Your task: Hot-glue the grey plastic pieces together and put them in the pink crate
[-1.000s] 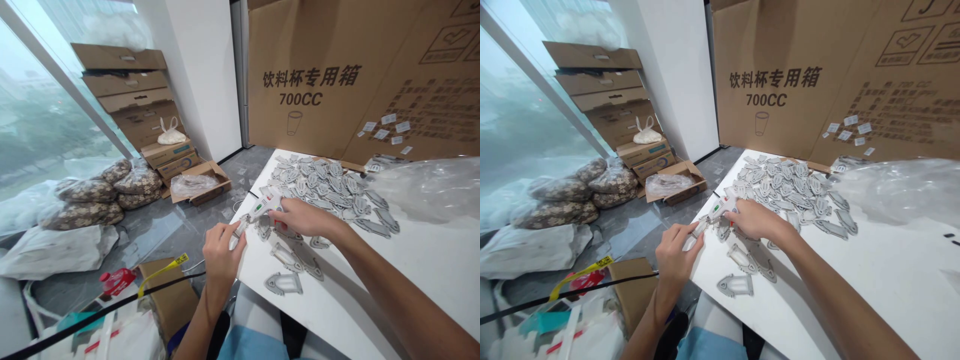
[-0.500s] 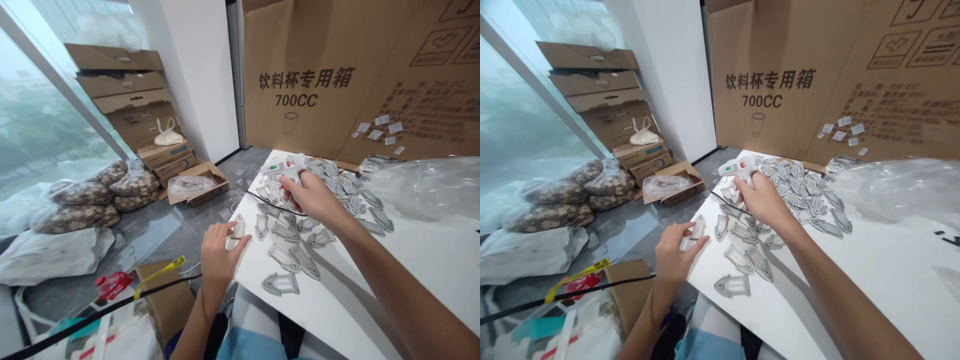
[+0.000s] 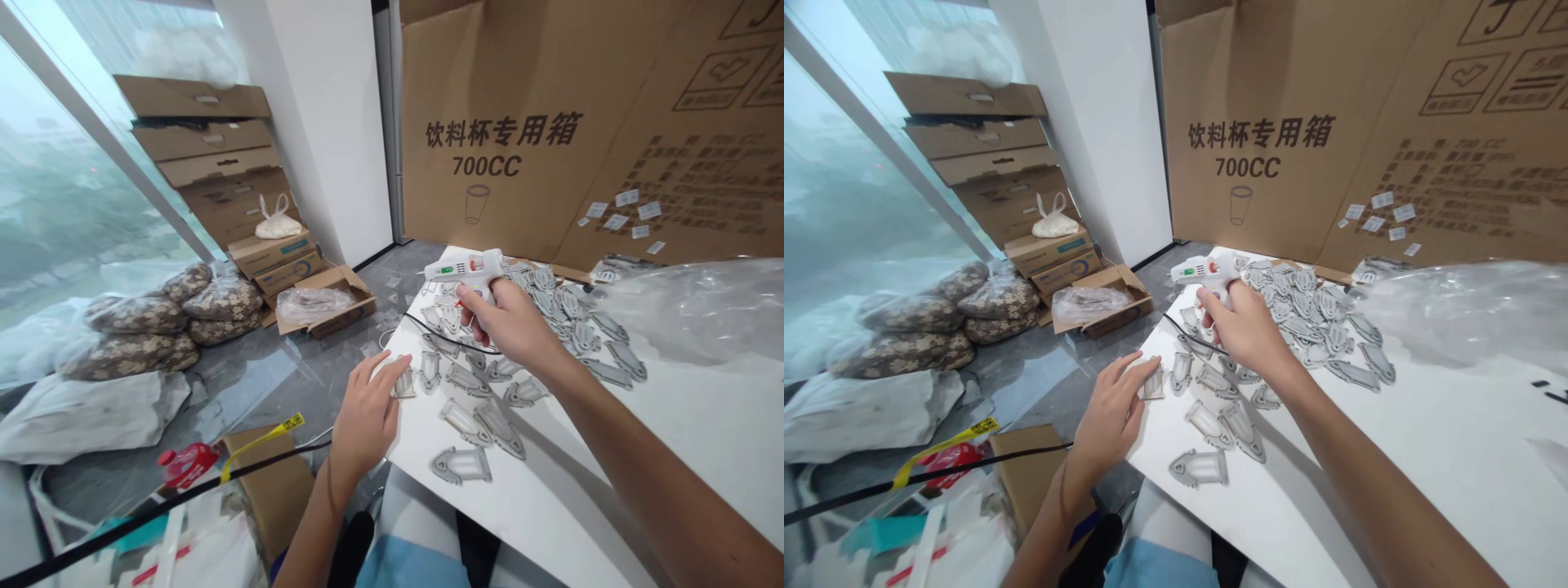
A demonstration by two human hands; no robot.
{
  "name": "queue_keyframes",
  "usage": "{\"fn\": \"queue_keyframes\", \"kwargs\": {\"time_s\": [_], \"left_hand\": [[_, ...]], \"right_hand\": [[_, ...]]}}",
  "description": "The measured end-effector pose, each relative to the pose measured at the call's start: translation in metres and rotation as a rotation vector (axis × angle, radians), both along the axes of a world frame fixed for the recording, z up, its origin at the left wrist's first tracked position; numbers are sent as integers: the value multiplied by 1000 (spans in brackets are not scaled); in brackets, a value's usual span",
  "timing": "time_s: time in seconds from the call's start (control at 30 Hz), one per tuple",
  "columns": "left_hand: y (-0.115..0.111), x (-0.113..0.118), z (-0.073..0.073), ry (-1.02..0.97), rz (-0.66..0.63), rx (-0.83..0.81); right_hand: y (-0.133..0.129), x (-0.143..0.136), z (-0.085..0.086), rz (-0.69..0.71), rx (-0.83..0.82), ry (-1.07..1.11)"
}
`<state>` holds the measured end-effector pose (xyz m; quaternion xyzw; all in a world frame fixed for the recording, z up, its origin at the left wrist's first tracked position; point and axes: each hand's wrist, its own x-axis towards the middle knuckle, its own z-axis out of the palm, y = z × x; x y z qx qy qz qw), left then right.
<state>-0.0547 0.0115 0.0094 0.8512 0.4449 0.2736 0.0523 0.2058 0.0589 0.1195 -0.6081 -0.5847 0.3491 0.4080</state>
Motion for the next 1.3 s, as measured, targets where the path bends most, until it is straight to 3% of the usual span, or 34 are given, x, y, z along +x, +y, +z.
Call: {"fn": "queue_keyframes", "kwargs": {"time_s": [0.43,0.67,0.97,1.1,1.3], "left_hand": [[-2,8,-12,-35,296,99],[-2,7,-13,-170,253,45],[-2,8,-11,-219,207,72],[-2,9,-12,-201,216,95],[-1,9,-14,-161,240,129]], "right_hand": [[-3,-1,2,28,-2,-32],[-6,0,6,106,-102,-196],[-6,0,-5,375,56,-500],[-8,-3,-6,467,24,-648],[-8,-4,-9,516,-15,-699]]}}
